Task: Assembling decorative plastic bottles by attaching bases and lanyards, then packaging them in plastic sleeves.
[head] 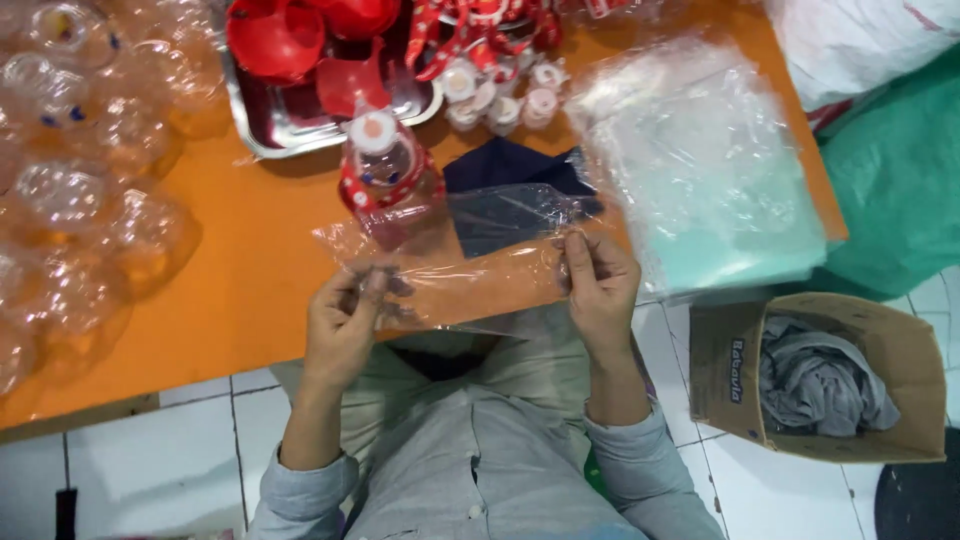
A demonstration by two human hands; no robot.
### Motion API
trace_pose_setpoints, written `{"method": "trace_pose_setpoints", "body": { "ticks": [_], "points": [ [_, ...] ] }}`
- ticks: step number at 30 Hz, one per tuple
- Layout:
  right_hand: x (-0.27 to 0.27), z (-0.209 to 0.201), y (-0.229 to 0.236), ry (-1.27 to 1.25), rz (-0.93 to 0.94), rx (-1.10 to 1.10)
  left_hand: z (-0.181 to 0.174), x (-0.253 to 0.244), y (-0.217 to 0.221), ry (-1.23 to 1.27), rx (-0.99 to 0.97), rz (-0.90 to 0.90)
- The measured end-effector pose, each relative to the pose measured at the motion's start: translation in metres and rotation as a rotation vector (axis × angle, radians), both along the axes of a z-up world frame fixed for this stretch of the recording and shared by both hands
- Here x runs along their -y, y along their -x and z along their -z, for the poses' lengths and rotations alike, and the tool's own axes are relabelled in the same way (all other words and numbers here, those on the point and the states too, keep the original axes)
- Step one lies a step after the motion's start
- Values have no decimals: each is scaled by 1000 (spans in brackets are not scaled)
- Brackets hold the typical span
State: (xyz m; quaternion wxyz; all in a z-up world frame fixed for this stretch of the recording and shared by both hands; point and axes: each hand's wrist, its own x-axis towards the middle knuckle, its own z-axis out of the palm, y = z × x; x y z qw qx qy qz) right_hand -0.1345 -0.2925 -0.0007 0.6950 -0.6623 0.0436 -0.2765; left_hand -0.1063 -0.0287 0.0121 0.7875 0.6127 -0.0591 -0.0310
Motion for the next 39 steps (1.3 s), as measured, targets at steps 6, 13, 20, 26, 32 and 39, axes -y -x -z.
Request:
{"method": "trace_pose_setpoints", "body": {
  "ticks": [6, 13, 20, 26, 32, 39],
  "points": [
    [-21, 14, 5, 152, 52, -53, 1, -17, 2, -162, 167, -205],
    [-20, -31, 19, 695, 213, 88, -2, -9, 0, -488, 312, -36],
    [-44, -58, 3, 578, -191, 137, -32, 11, -3, -531, 513, 219],
    [-30, -34, -12, 391, -49, 39, -29, -12, -10, -360, 389, 130],
    [-37, -24, -25, 284, 63, 36, -10, -11, -17, -61, 214, -21],
    [-36, -10, -33, 182, 113, 60, 15, 9, -11, -193, 199, 67]
  ]
}}
